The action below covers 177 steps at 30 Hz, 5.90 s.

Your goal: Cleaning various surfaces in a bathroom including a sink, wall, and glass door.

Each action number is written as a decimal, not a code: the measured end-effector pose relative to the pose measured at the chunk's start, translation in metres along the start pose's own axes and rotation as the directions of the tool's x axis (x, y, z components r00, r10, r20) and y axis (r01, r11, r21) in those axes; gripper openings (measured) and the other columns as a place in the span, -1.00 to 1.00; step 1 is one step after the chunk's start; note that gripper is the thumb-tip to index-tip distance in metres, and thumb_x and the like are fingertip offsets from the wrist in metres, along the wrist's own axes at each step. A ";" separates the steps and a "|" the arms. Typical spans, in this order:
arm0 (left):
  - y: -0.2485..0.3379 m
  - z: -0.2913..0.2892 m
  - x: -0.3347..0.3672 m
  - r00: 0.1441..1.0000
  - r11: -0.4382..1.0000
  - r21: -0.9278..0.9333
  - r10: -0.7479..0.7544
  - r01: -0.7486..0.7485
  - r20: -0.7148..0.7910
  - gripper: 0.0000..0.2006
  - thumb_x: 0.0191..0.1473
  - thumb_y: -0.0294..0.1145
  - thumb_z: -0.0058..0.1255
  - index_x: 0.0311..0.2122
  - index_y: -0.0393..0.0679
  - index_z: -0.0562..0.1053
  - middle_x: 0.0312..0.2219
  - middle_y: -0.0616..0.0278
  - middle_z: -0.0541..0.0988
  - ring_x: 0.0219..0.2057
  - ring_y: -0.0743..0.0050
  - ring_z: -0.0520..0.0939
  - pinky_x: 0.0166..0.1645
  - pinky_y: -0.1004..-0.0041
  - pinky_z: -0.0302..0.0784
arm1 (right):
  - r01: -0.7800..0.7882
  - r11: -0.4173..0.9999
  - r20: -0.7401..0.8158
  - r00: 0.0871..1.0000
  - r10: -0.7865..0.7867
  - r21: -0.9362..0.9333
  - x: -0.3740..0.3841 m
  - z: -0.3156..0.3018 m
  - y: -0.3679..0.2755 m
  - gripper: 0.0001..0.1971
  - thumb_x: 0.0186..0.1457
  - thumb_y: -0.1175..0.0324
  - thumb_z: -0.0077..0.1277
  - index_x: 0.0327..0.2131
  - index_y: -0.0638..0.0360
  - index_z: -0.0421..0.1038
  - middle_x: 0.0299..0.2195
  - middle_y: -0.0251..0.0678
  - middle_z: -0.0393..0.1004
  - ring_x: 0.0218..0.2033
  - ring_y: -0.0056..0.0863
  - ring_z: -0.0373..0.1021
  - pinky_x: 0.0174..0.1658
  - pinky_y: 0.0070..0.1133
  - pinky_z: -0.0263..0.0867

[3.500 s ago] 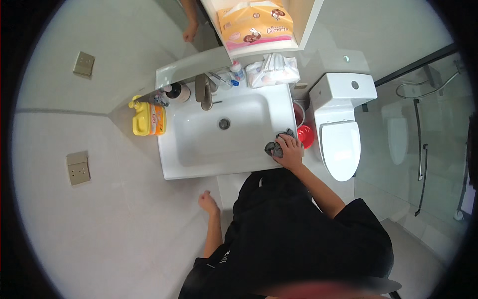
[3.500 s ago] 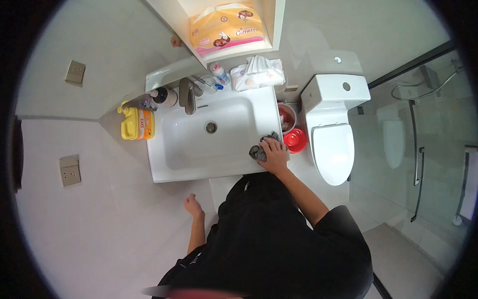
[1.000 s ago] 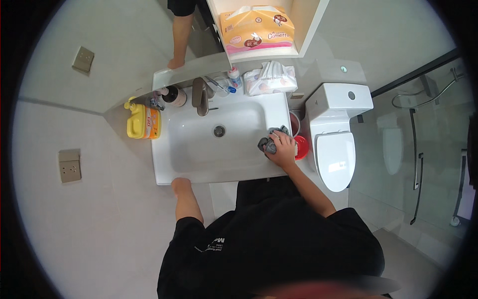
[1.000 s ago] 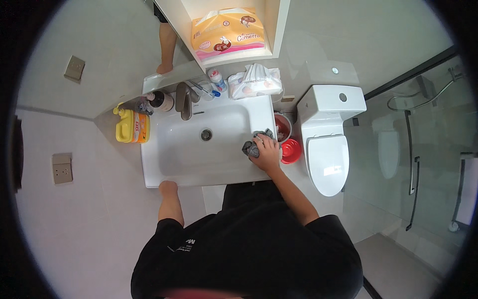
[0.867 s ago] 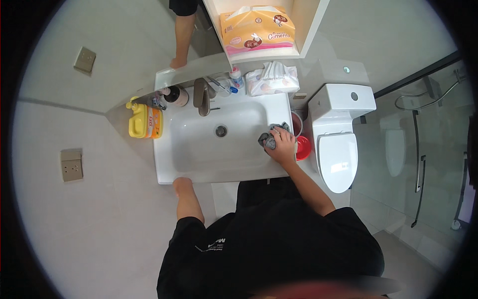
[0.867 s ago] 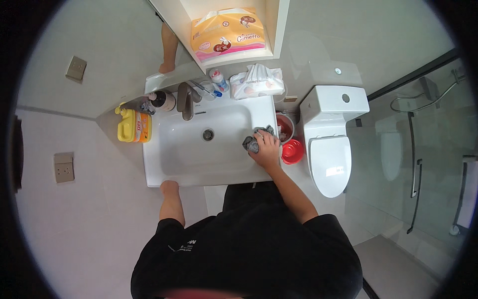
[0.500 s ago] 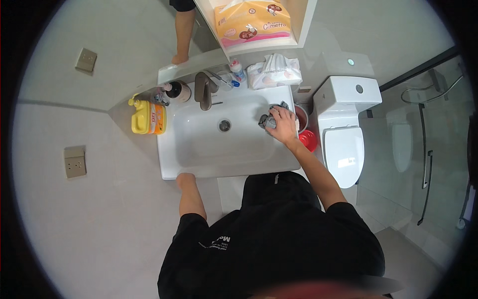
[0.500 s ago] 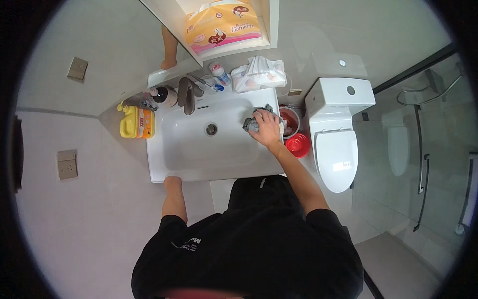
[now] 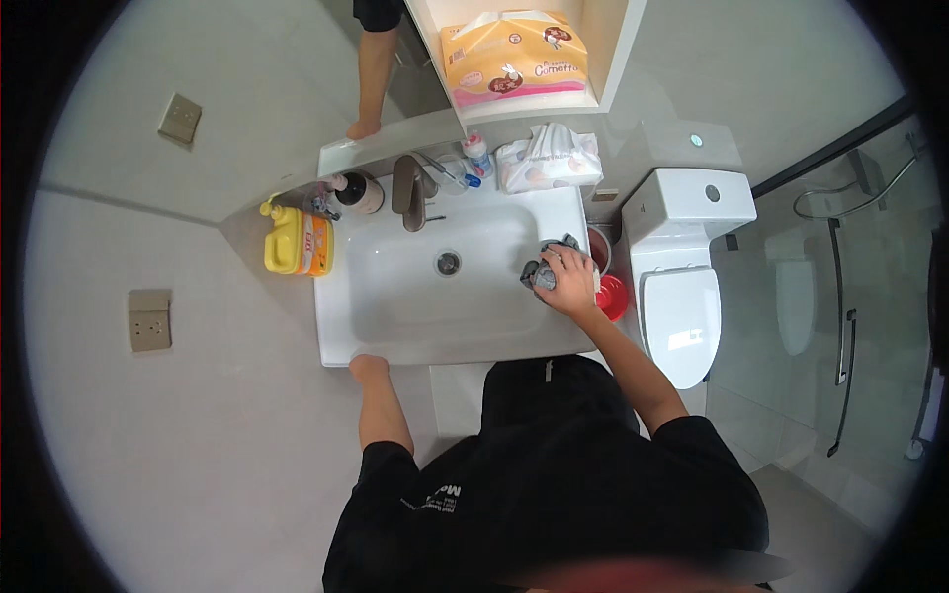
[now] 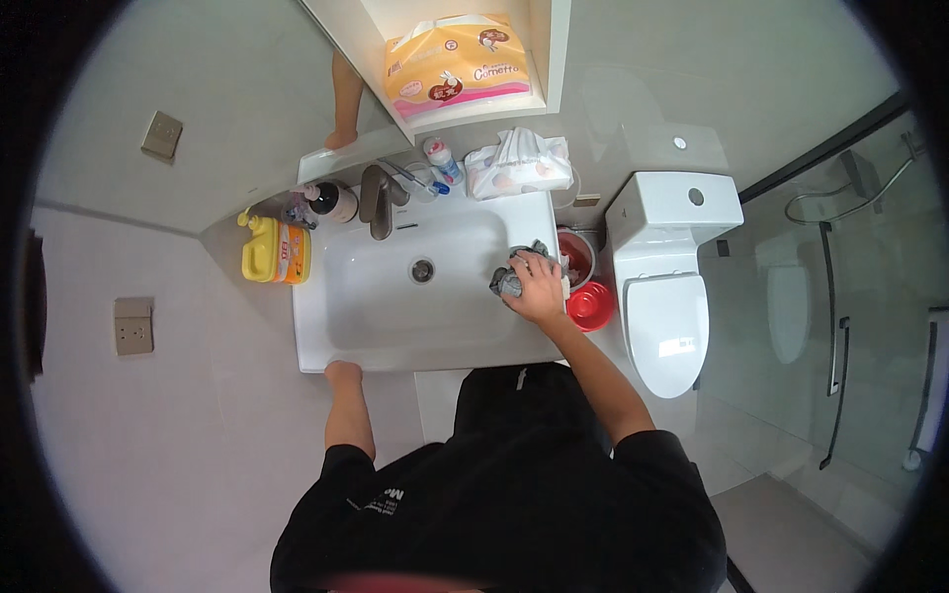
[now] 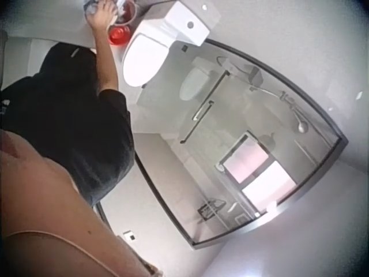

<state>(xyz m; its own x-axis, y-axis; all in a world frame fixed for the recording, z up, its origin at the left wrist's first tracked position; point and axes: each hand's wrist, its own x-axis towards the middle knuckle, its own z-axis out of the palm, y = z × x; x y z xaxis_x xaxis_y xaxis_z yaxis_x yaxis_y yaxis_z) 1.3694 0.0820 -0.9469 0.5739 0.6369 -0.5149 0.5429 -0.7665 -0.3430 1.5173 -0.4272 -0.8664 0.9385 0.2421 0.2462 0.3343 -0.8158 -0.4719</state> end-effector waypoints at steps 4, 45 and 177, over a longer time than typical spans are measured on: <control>-0.026 0.030 0.010 0.979 0.937 -0.304 -0.195 0.171 -0.051 -0.74 0.25 -0.33 0.00 -0.20 -0.22 0.68 -0.10 0.05 0.72 0.03 0.07 0.70 0.11 0.28 0.60 | -0.037 0.999 0.012 0.999 0.037 0.029 0.008 0.001 -0.009 -0.29 -0.22 0.10 0.41 0.09 -0.07 0.46 0.19 -0.32 0.39 0.24 -0.24 0.28 0.25 -0.16 0.10; 0.022 -0.043 -0.018 0.535 -0.976 -0.145 -0.211 -0.163 0.818 -0.28 0.27 0.25 -0.14 0.29 -0.14 0.43 0.30 0.24 0.46 0.30 0.16 0.46 0.36 0.09 0.30 | -0.082 0.997 -0.060 0.995 0.082 0.004 -0.077 -0.008 -0.031 -0.23 -0.27 0.10 0.44 0.12 -0.06 0.44 0.19 -0.27 0.39 0.23 -0.20 0.31 0.19 -0.12 0.15; 0.061 -0.030 -0.072 0.811 -0.274 -0.930 -0.468 0.245 0.351 0.06 0.33 0.45 -0.63 0.23 -0.63 0.31 0.19 -0.48 0.42 0.21 -0.40 0.46 0.36 0.04 0.31 | -0.113 0.993 -0.072 0.991 0.111 -0.035 0.020 0.007 -0.023 -0.29 -0.22 0.11 0.43 0.09 -0.08 0.45 0.17 -0.31 0.41 0.21 -0.21 0.31 0.21 -0.13 0.13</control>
<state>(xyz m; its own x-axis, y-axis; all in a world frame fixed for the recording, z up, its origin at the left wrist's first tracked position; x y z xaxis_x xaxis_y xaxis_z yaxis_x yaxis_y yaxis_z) 1.3800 -0.0084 -0.9070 -0.0045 0.8462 -0.5329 0.5620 0.4429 0.6986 1.5294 -0.4000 -0.8562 0.9610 0.1119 0.2527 0.2225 -0.8559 -0.4668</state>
